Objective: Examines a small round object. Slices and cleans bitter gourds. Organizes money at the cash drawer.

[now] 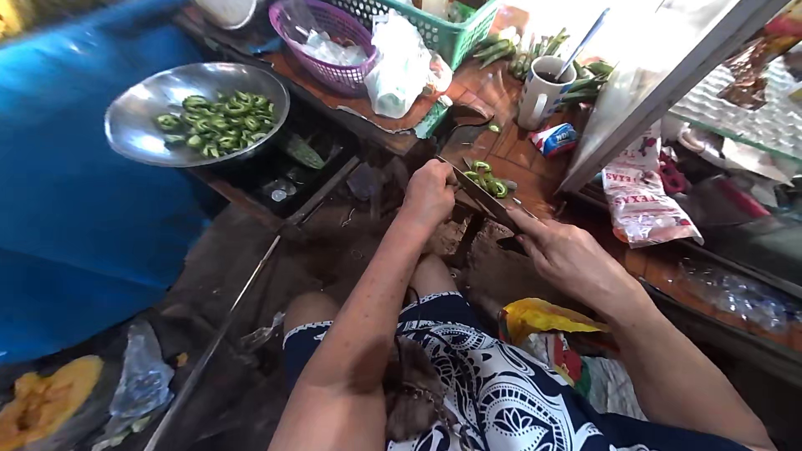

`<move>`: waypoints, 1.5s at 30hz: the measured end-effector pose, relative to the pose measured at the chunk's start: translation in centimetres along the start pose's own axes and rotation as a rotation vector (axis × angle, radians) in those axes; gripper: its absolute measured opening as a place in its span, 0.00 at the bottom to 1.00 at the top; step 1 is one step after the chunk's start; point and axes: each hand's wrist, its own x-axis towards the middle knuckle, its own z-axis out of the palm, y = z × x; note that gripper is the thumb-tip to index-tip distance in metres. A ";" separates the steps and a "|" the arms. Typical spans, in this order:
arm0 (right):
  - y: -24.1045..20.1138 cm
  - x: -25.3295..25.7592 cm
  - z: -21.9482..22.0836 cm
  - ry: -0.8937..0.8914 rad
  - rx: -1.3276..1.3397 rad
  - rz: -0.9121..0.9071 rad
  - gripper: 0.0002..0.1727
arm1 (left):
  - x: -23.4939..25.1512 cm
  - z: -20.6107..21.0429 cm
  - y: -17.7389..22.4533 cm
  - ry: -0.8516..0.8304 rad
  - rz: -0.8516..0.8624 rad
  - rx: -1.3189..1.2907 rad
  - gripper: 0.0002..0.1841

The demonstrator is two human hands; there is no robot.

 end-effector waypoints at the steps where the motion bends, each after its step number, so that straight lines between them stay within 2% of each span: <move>1: 0.0 -0.2 -0.1 0.017 -0.012 -0.010 0.26 | 0.0 0.0 0.0 0.001 0.001 0.002 0.04; 5: -0.3 -0.9 -0.5 0.027 -0.005 -0.025 0.26 | 0.0 -0.4 0.2 -0.021 -0.038 0.010 0.03; 12: -0.1 -0.6 -0.8 -0.088 0.055 -0.009 0.28 | -0.3 -0.2 0.1 0.007 -0.005 0.042 0.05; 16: -0.2 0.1 -1.7 -0.180 0.091 0.014 0.28 | -0.1 -0.4 0.2 -0.025 -0.004 0.068 0.05; 24: -0.8 2.4 -1.0 -0.230 0.161 0.035 0.28 | -0.2 -0.4 -0.1 0.003 -0.004 0.071 0.04; 31: -0.9 3.2 -0.3 -0.196 0.147 0.002 0.29 | -0.3 -0.7 0.2 -0.020 -0.036 0.050 0.07; 38: -0.7 2.5 0.2 -0.134 0.108 -0.020 0.28 | 0.0 0.3 -0.5 0.061 -0.041 0.017 0.10; 45: 0.4 1.2 2.3 -0.008 0.220 -0.035 0.30 | -0.1 -1.1 0.9 -0.037 -0.116 0.026 0.19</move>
